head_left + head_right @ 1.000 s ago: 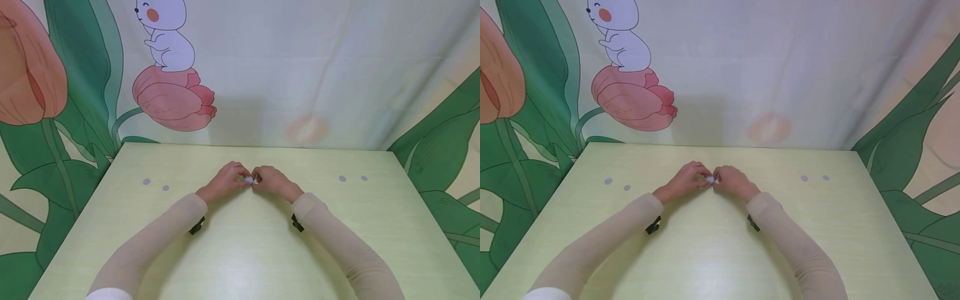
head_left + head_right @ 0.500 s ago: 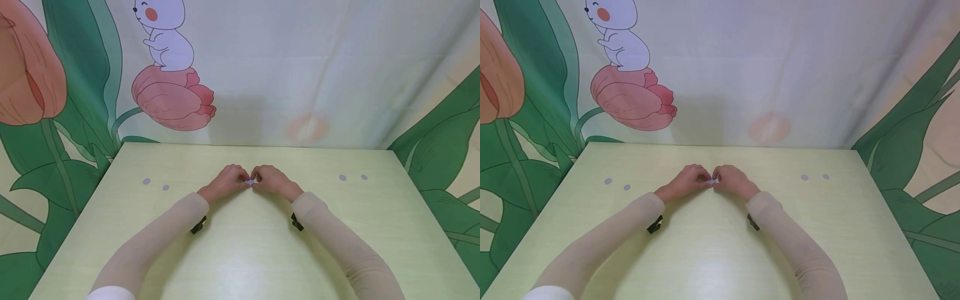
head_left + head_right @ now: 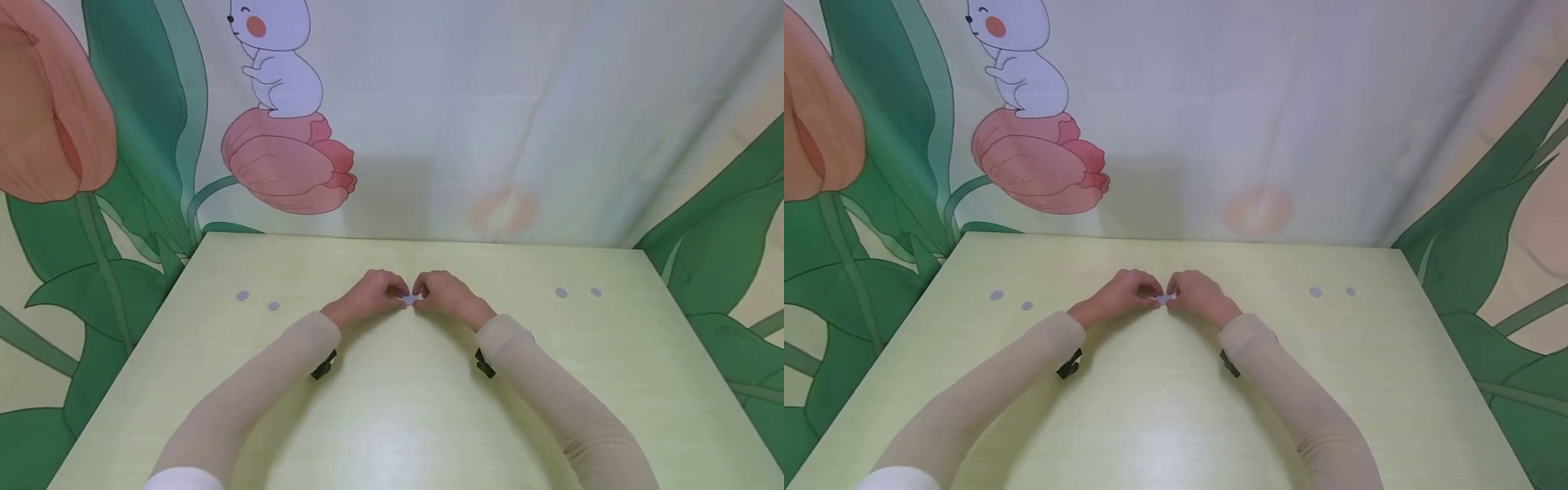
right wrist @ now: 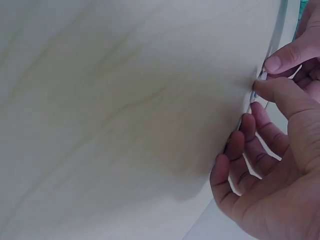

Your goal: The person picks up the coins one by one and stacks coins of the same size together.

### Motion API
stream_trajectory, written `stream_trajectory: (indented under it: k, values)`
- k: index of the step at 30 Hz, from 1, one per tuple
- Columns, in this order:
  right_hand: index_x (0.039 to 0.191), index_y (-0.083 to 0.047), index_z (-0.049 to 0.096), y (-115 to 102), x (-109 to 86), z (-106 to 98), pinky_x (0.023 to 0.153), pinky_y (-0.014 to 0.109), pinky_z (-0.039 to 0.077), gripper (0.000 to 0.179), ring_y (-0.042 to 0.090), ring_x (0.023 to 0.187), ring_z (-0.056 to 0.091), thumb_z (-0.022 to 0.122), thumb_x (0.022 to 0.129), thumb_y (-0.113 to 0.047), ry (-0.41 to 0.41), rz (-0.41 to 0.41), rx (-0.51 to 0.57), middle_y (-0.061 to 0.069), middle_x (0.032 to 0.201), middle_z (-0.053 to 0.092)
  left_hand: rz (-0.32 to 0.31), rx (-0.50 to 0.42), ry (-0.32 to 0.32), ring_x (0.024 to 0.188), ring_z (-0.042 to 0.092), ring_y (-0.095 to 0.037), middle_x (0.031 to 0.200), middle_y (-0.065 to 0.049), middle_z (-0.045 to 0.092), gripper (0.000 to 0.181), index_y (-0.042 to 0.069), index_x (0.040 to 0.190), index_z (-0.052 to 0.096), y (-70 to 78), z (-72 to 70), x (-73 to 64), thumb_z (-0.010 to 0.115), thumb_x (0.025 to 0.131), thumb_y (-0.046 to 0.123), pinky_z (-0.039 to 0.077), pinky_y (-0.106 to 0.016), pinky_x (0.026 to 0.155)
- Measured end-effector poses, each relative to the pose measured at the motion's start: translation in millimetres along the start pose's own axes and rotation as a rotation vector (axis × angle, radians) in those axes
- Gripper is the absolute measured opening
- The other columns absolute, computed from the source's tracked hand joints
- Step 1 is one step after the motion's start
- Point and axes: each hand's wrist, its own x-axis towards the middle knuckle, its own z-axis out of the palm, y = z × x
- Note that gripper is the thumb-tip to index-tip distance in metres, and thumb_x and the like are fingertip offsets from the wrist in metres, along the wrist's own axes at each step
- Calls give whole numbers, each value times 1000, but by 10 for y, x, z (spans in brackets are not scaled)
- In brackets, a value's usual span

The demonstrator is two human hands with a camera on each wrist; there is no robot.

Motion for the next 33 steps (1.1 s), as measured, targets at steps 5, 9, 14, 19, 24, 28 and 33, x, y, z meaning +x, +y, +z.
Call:
stream_trajectory:
  k: [5,9,14,19,24,28,33]
  values:
    - [105,-11,68,-22,-35,-16,76,33,49,23,18,86,58,77,91,-27,5,72,-14,2,98,67,24,33,30,96,70,-20,100,-8,75,16,1,103,75,15,8,8,79,89,8,54,-32,90]
    - [105,-11,69,-24,-51,-35,75,33,49,23,17,86,58,76,92,-29,6,88,-35,1,99,67,16,72,53,95,69,-20,98,-8,73,19,1,102,75,-6,22,30,81,87,11,53,-33,90]
    - [104,-11,70,-26,-41,-34,78,34,50,21,18,88,59,76,92,-28,5,74,-28,2,100,67,14,106,64,94,64,-22,97,-7,71,18,3,101,77,-6,30,34,81,87,14,48,-37,90]
    - [104,-10,72,-48,-43,-58,80,35,52,21,18,90,62,77,92,-26,0,79,-18,2,102,70,6,97,74,94,61,-23,97,-8,71,17,2,100,77,25,26,47,81,88,14,47,-37,89]
    - [104,-8,72,-48,-45,-76,81,36,52,21,18,89,62,76,92,-24,2,69,-18,3,101,70,-3,77,77,95,61,-23,97,-7,72,17,2,100,78,28,37,64,80,88,14,47,-37,88]
    - [104,-6,70,-13,-50,-58,83,34,52,19,17,88,60,76,93,-21,-6,19,-7,4,97,68,-24,47,69,96,64,-22,97,-7,72,18,3,100,79,5,43,58,81,87,14,49,-36,90]
    - [99,-7,70,24,-72,-41,79,31,50,14,16,83,57,75,93,-18,-5,-9,7,2,92,68,-52,18,51,95,65,-20,96,-4,71,18,4,101,79,-17,42,59,83,87,15,51,-34,89]
